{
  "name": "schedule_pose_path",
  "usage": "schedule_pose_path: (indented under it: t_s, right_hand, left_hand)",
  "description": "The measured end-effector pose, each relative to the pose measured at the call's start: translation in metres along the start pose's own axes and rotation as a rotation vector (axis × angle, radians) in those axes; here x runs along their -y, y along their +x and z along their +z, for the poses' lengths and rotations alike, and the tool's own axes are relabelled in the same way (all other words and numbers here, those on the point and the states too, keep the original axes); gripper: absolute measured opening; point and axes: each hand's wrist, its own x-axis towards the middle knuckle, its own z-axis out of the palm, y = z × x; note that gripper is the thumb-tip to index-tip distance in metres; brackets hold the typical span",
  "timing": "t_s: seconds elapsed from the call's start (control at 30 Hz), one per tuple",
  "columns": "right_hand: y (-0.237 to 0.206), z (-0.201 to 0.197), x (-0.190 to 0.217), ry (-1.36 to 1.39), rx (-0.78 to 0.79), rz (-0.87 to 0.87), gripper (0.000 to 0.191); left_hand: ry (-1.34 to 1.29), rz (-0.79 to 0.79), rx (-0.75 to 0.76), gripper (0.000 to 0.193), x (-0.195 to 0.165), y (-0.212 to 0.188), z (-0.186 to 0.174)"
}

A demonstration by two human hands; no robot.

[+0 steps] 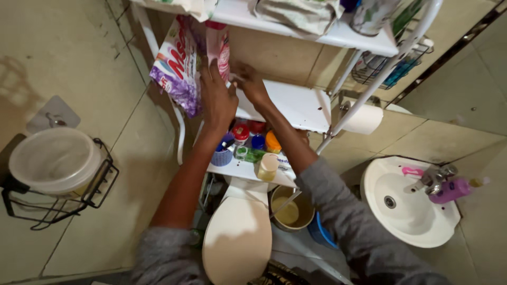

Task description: The person reorganizes a white bathroom shelf rack, picking up bottles, jars and tubes one at a time and rearranging them across the shelf tiers. They move several bottles to the windowsill above the shelf and arrange jars, a toothpaste box and a comb basket neatly on the shelves.

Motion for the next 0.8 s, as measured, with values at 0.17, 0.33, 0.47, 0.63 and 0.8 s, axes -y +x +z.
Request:
schedule_pose_path:
  t_s: [0.17, 0.33, 0.47, 0.63, 0.8]
  right_hand:
    - [0.039, 0.013, 0.002, 0.027, 0.057, 0.026, 0.080]
    - [0.047, 0.006, 0.016, 0.073, 0.307, -0.061, 0.080]
    - [0.035, -0.015, 0.009, 0.117, 0.319, 0.086, 0.065]
    - [0.012, -0.033, 0.001, 0.058, 0.302, 0.089, 0.057]
    - [-0.035, -0.052, 0.019, -0.052, 0.304, 0.062, 0.067]
  left_hand:
    - [-0.054, -0.160, -0.034, 0.079, 0.022, 0.005, 0.024]
    - [-0.045, -0.236, -0.032, 0.080, 0.025, 0.005, 0.035]
    - [-0.005, -0.114, -0.116, 0.073, 0.024, -0.011, 0.039]
    - [-0.006, -0.101, -0.134, 0.072, 0.012, -0.039, 0.036]
    - [-0.005, -0.106, -0.092, 0.064, -0.014, -0.074, 0.018]
